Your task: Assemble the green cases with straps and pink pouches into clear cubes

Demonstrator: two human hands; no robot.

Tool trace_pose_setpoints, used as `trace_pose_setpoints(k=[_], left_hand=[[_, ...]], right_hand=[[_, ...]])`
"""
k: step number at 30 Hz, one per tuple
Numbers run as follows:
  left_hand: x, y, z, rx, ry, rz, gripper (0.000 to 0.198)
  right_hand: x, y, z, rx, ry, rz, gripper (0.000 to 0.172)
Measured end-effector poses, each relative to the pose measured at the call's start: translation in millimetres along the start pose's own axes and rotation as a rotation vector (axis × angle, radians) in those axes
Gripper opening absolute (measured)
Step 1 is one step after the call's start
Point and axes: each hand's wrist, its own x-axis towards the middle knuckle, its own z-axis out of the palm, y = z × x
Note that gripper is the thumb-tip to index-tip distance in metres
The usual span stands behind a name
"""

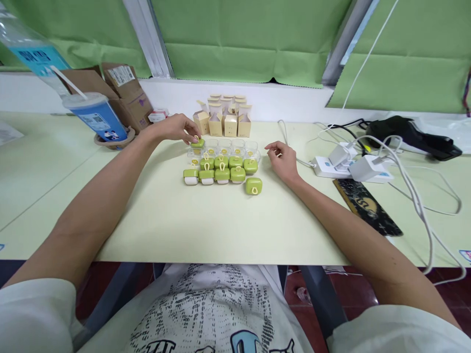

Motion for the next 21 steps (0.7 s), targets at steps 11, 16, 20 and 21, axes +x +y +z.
trace_pose_setpoints(k=[11,16,20,21], left_hand=[[-29.6,35.8,-41.3,0.255,-0.040,0.033,0.056],[-43.1,77.0,-29.6,0.363,-0.267,-0.106,0.037],[-36.2,91.7,-1.8,0.453,-0.427,-0.222,0.025],[-34.7,93.1,2.8,0.458,-0.445,-0.230,0.023]], right_hand=[[3.6,10.5,3.1,0.000,-0.030,0.027,0.024],[2.6,8.5,2.1,0.012,-0.031,0.040,0.022],[1.6,5.5,2.1,0.009,-0.039,0.041,0.020],[1.4,5.0,2.1,0.008,-0.040,0.040,0.020]])
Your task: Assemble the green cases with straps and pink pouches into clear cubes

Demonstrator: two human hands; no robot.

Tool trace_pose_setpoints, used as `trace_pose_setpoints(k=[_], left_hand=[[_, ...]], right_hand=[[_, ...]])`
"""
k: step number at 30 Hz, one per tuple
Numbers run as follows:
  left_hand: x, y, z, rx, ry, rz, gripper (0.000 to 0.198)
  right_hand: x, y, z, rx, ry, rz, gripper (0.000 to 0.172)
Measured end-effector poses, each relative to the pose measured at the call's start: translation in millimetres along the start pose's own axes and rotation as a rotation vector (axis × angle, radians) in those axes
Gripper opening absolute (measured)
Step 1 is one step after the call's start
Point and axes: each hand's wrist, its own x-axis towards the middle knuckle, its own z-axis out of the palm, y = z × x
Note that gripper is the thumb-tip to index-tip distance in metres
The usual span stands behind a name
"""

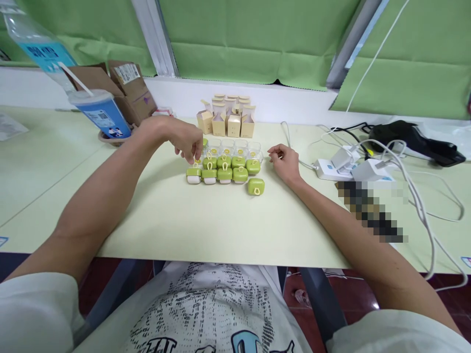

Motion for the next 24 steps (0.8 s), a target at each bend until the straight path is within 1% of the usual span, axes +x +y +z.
trace_pose_setpoints(k=[4,8,10,12,13,15,17,19,22,24], left_hand=[[4.6,6.2,6.1,0.000,-0.024,0.002,0.023],[7.0,7.5,8.5,0.012,-0.056,0.034,0.013],[5.3,4.9,6.7,0.014,-0.063,0.055,0.014],[-0.2,-2.3,1.9,0.012,-0.053,0.087,0.013],[-4.0,-7.9,-1.4,0.011,-0.027,0.098,0.015],[-12.6,-21.9,-9.2,0.003,0.065,0.117,0.022],[-19.7,-37.2,-16.8,-0.018,0.160,0.102,0.029],[-22.9,-50.9,-22.5,-0.051,0.227,0.092,0.035],[-18.5,-64.6,-25.5,-0.074,0.301,0.114,0.040],[-11.4,-69.2,-24.6,-0.075,0.311,0.116,0.039]], right_hand=[[-0.5,-1.6,-0.1,-0.007,-0.005,-0.001,0.020],[-1.2,-3.7,-0.6,-0.010,-0.014,-0.001,0.019],[-1.7,-4.6,-0.7,-0.010,-0.016,-0.003,0.019],[-2.0,-5.0,-0.6,-0.011,-0.013,-0.005,0.019],[-2.1,-5.0,-0.6,-0.012,-0.012,-0.006,0.019],[-2.2,-4.6,-0.5,-0.012,-0.009,-0.005,0.020],[-2.2,-3.9,-0.4,-0.012,-0.009,-0.002,0.020],[-2.1,-3.3,-0.5,-0.010,-0.011,0.001,0.019],[-1.8,-2.7,-0.6,-0.009,-0.016,0.000,0.019],[-1.6,-2.6,-0.7,-0.011,-0.018,-0.002,0.019]])
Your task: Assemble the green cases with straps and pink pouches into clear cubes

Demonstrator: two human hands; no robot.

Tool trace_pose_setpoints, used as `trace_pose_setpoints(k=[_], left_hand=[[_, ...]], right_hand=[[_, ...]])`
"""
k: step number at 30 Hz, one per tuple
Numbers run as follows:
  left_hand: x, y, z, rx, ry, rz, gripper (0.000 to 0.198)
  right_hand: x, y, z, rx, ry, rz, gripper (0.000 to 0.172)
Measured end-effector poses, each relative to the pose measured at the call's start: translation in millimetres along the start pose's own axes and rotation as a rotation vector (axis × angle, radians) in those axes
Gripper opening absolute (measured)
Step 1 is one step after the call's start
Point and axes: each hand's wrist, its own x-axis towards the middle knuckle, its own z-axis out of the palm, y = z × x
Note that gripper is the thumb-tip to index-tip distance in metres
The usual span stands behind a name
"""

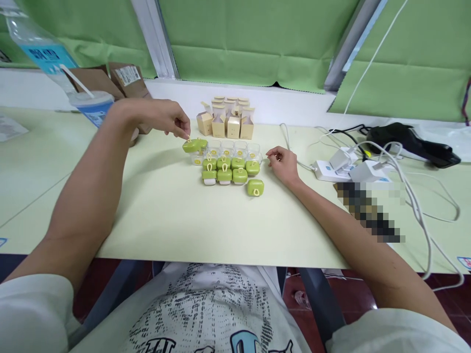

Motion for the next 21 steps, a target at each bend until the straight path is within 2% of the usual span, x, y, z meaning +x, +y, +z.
trace_pose_setpoints(k=[6,21], left_hand=[[13.0,-4.1,10.0,-0.042,-0.001,-0.014,0.034],[19.4,2.9,15.2,-0.043,0.015,0.040,0.038]], right_hand=[[0.1,-0.3,0.2,-0.006,-0.007,0.000,0.020],[-0.9,-1.8,0.1,-0.006,-0.012,-0.006,0.017]])
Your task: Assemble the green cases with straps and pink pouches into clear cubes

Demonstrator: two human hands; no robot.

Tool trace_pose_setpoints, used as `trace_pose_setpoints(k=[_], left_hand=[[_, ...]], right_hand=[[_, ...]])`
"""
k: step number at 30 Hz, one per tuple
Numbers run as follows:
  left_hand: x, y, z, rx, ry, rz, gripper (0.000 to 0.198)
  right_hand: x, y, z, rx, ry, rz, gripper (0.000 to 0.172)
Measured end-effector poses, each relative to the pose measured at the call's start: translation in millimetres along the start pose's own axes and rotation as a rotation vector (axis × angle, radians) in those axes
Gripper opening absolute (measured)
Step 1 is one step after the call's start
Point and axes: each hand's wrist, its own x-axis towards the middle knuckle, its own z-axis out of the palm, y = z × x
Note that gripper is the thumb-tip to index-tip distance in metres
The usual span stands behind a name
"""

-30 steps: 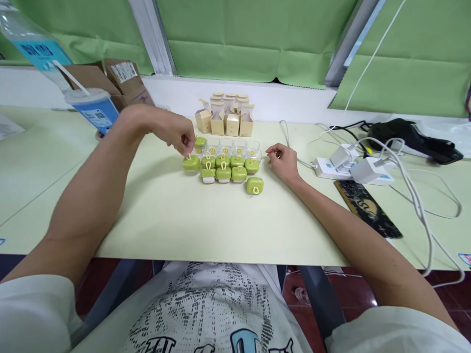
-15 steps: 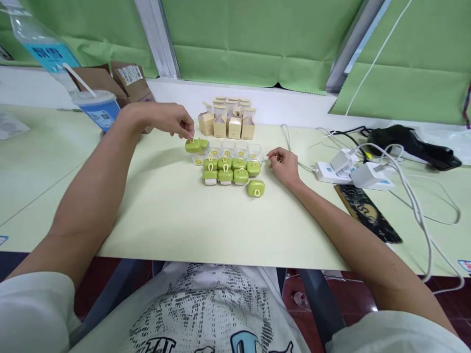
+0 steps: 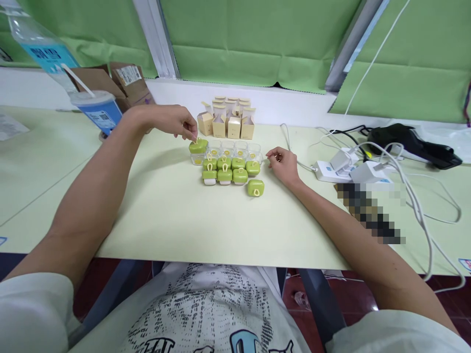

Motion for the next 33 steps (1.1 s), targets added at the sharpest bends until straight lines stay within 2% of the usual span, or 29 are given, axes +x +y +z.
trace_pose_setpoints(k=[6,14,25,33], left_hand=[[-2.5,10.2,-0.1,0.085,-0.101,-0.032,0.049],[-0.8,20.6,5.1,0.114,-0.132,-0.072,0.055],[2.9,19.4,9.3,0.087,-0.132,-0.051,0.046],[4.9,23.2,12.7,0.105,-0.122,-0.086,0.053]], right_hand=[[-0.2,0.6,0.6,-0.005,-0.002,0.009,0.017],[-1.0,-1.1,0.5,-0.017,-0.005,0.010,0.017],[-1.2,-3.3,0.3,-0.031,-0.016,0.002,0.018],[-1.6,-4.1,0.0,-0.045,-0.020,-0.003,0.017]])
